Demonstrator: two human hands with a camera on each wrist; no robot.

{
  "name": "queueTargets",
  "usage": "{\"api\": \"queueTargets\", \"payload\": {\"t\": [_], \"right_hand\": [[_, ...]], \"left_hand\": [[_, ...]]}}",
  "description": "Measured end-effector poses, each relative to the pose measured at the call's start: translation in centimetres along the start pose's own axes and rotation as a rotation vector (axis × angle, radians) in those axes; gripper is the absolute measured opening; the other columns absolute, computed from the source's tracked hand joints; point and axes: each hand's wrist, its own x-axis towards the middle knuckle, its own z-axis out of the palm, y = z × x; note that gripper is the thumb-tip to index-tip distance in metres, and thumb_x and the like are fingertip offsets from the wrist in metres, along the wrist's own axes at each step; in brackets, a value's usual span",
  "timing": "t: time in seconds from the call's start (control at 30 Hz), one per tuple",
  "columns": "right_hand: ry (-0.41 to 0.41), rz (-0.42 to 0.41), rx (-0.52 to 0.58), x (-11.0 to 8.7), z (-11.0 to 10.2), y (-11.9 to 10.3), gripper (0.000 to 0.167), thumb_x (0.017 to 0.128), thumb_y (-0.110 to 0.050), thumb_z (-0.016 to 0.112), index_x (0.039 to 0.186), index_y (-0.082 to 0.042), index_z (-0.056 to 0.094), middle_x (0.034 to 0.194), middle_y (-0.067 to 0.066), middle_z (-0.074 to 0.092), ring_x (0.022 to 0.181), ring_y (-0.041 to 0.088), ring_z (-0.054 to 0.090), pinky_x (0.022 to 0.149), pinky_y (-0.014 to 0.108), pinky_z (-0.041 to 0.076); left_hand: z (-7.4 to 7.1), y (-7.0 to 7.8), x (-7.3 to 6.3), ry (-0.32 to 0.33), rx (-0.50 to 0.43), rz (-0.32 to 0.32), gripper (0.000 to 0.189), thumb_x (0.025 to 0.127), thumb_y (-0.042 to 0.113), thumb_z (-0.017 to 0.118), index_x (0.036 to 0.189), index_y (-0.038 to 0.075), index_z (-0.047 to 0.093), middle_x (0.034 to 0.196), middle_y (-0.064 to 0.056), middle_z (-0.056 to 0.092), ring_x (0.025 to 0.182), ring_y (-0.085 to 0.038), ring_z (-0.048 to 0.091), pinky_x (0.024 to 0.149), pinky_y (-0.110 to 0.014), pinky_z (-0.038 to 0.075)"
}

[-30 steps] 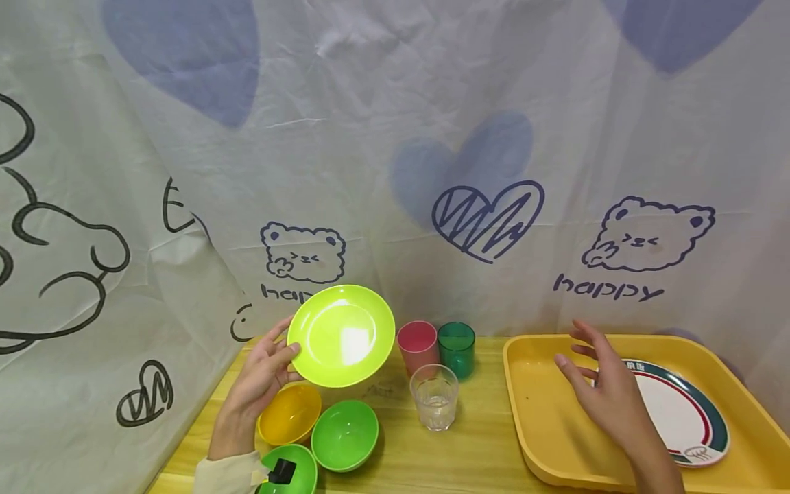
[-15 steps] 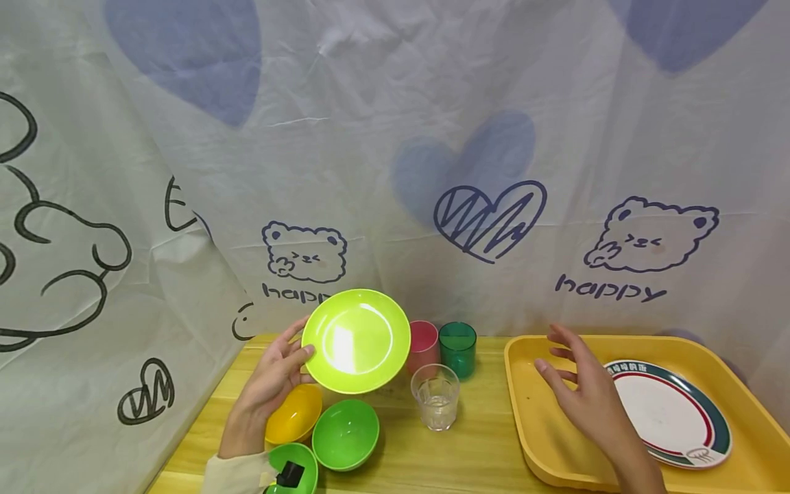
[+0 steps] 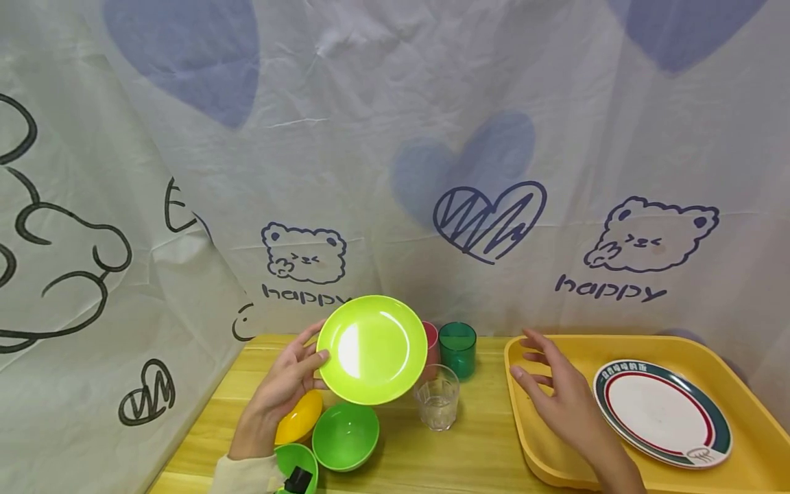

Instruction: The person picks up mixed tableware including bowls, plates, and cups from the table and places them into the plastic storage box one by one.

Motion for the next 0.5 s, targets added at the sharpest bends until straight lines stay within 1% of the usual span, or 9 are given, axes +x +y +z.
{"api": "queueTargets", "payload": {"t": [0.1, 0.2, 0.23, 0.37, 0.5], "right_hand": [[-0.027, 0.001, 0.013, 0.0, 0.6, -0.5, 0.060, 0.102, -0.024, 0.067, 0.154, -0.009, 0.040, 0.138, 0.016, 0.059, 0.121, 0.036, 0.061, 0.086, 0.026, 0.060], [-0.041, -0.005, 0.029, 0.1, 1.2, -0.7, 0.059, 0.102, -0.022, 0.067, 0.153, -0.008, 0.041, 0.137, 0.017, 0.059, 0.120, 0.037, 0.061, 0.087, 0.037, 0.061], [-0.045, -0.009, 0.034, 0.1, 1.4, -0.8, 0.059, 0.102, -0.021, 0.067, 0.153, -0.007, 0.041, 0.137, 0.018, 0.059, 0.120, 0.037, 0.061, 0.086, 0.039, 0.061], [-0.063, 0.004, 0.040, 0.0, 2.2, -1.1, 0.059, 0.102, -0.021, 0.067, 0.153, -0.009, 0.041, 0.138, 0.017, 0.059, 0.120, 0.036, 0.062, 0.087, 0.041, 0.061], [-0.079, 0.016, 0.055, 0.0, 2.6, -1.3, 0.059, 0.102, -0.023, 0.067, 0.154, -0.010, 0.041, 0.139, 0.017, 0.058, 0.121, 0.038, 0.061, 0.088, 0.043, 0.060]], "left_hand": [[0.4, -0.2, 0.1, -0.021, -0.002, -0.008, 0.063, 0.103, -0.006, 0.042, 0.161, 0.005, 0.019, 0.150, -0.032, 0.044, 0.090, -0.027, 0.075, 0.072, -0.043, 0.064], [0.8, -0.4, 0.2, -0.041, -0.004, -0.015, 0.063, 0.103, -0.005, 0.042, 0.161, 0.005, 0.020, 0.149, -0.032, 0.044, 0.090, -0.028, 0.074, 0.072, -0.043, 0.064], [0.9, -0.5, 0.2, -0.046, -0.003, -0.018, 0.063, 0.104, -0.005, 0.042, 0.161, 0.005, 0.020, 0.149, -0.032, 0.044, 0.091, -0.028, 0.074, 0.072, -0.043, 0.064], [1.5, -0.7, 0.4, -0.064, 0.001, -0.027, 0.063, 0.103, -0.005, 0.042, 0.161, 0.005, 0.021, 0.148, -0.031, 0.045, 0.092, -0.028, 0.074, 0.073, -0.044, 0.064], [2.0, -1.0, 0.5, -0.071, 0.007, -0.041, 0.063, 0.103, -0.005, 0.042, 0.161, 0.007, 0.023, 0.145, -0.030, 0.048, 0.088, -0.028, 0.073, 0.070, -0.042, 0.064]]}}
